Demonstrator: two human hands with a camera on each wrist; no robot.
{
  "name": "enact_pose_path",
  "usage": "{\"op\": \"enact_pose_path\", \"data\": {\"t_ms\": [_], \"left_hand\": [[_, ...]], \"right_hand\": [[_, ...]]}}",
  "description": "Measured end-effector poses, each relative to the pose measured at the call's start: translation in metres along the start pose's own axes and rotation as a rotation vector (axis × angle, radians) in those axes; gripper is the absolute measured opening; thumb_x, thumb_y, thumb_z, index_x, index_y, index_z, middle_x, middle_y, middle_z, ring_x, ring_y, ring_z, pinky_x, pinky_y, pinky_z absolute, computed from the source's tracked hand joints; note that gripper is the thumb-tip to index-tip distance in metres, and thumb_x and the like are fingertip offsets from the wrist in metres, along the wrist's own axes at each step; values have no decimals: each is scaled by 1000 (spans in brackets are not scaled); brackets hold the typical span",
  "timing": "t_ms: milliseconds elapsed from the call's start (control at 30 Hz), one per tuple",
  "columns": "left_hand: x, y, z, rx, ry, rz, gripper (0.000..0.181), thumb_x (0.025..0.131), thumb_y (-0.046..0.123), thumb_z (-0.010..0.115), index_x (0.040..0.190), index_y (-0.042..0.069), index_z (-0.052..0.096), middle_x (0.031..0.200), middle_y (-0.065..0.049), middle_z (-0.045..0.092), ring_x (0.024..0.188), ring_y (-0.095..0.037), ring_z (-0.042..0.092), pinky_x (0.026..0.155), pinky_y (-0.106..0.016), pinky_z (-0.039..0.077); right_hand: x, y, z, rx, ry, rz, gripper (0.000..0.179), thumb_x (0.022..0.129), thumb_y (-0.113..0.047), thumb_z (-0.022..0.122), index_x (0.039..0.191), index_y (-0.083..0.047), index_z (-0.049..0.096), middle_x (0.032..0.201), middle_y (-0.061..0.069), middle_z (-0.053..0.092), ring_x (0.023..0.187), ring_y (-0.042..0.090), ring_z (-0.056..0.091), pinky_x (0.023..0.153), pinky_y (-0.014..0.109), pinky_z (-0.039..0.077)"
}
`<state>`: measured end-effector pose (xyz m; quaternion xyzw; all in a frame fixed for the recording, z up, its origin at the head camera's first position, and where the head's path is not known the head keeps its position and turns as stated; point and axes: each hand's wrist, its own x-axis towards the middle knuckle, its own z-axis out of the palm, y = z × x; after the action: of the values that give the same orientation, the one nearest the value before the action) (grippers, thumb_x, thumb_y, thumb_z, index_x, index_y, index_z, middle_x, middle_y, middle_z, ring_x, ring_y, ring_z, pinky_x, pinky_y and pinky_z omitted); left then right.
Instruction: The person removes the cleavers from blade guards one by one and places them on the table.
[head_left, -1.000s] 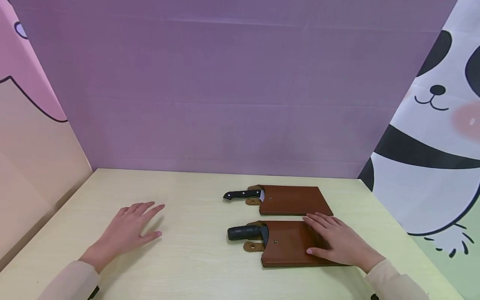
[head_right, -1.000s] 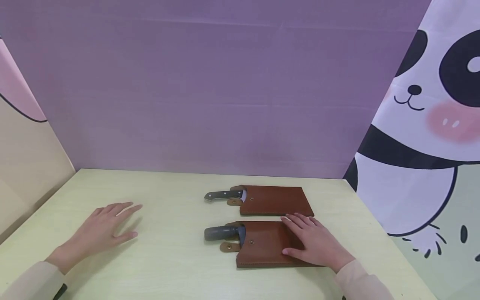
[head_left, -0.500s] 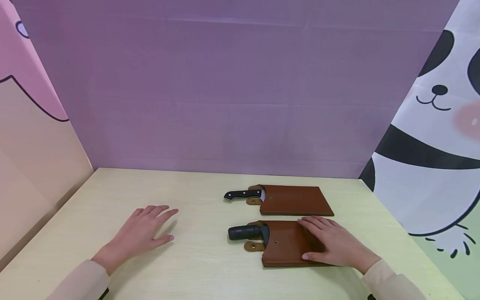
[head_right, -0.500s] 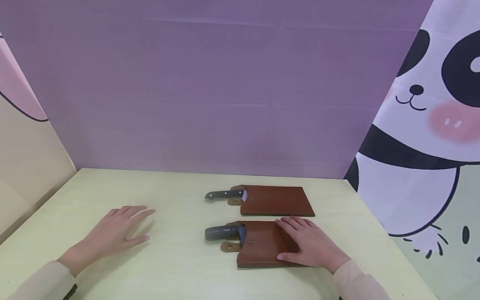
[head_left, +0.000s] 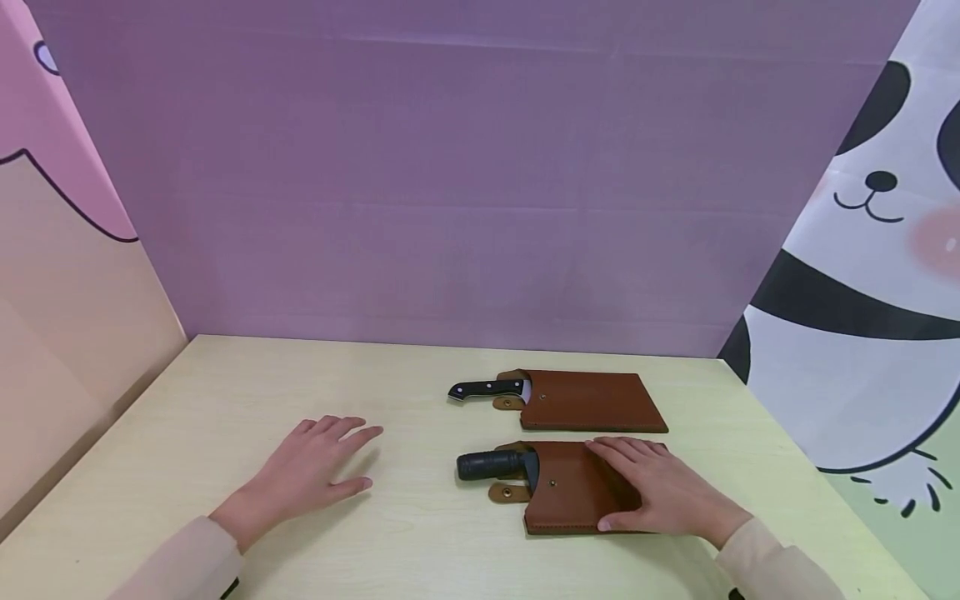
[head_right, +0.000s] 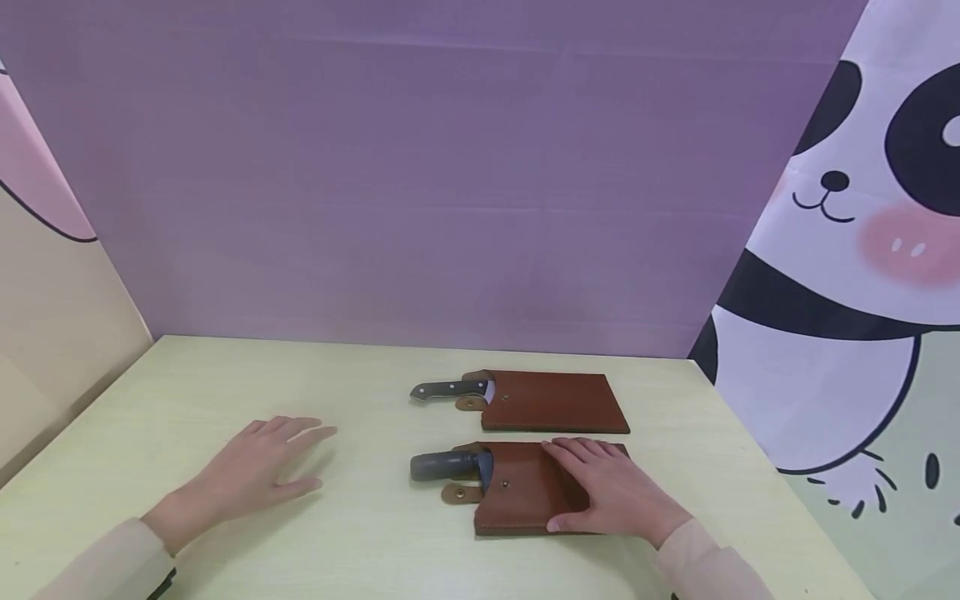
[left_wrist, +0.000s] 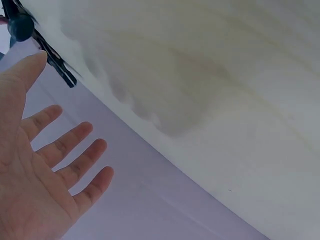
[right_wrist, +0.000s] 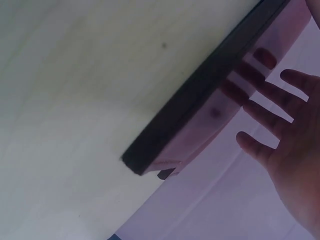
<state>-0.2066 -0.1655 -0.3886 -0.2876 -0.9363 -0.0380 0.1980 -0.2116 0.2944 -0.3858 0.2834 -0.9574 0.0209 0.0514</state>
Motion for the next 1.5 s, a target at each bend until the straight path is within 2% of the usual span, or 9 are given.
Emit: {"op": "enact_pose_path", "data": {"t_ms": [300, 633, 800, 1133, 1500], "left_hand": [[8, 13, 5, -18, -44, 33, 58, 78, 48, 64, 128, 22, 51, 122, -1, 56, 109, -23, 53, 89, -43, 42], [16, 25, 9, -53, -31, 71, 57, 79, 48, 64, 128, 23, 51, 119, 2, 58, 107, -21, 54, 87, -41, 44], [20, 31, 9, -59, -48, 69, 56, 79, 49, 63, 128, 23, 51, 118, 4, 58, 108, -19, 54, 89, -40, 43], [33, 40, 4, -55, -27, 100, 55, 80, 49, 62, 128, 24, 51, 116, 5, 58, 104, -18, 56, 85, -38, 45], [54, 57, 2, -104, -82, 122, 56, 82, 52, 58, 129, 24, 49, 119, 4, 58, 104, -18, 55, 84, -39, 46]], "right_hand": [[1, 0, 2, 70, -44, 6, 103, 59, -79, 57, 142, -23, 31, 141, 4, 39, 127, 30, 37, 97, 58, 32], [5, 1, 3, 155, -113, -1, 111, 54, -77, 62, 144, -23, 26, 146, 9, 32, 130, 37, 33, 96, 65, 26], [7, 0, 1, 162, -137, -19, 111, 55, -76, 62, 145, -23, 25, 145, 12, 32, 130, 39, 32, 95, 66, 25], [11, -1, -1, 153, -148, -19, 110, 54, -77, 63, 143, -22, 28, 143, 12, 35, 129, 38, 33, 94, 65, 28], [12, -2, 0, 163, -147, -6, 110, 54, -76, 63, 143, -21, 29, 143, 12, 36, 129, 38, 33, 95, 66, 26]]}}
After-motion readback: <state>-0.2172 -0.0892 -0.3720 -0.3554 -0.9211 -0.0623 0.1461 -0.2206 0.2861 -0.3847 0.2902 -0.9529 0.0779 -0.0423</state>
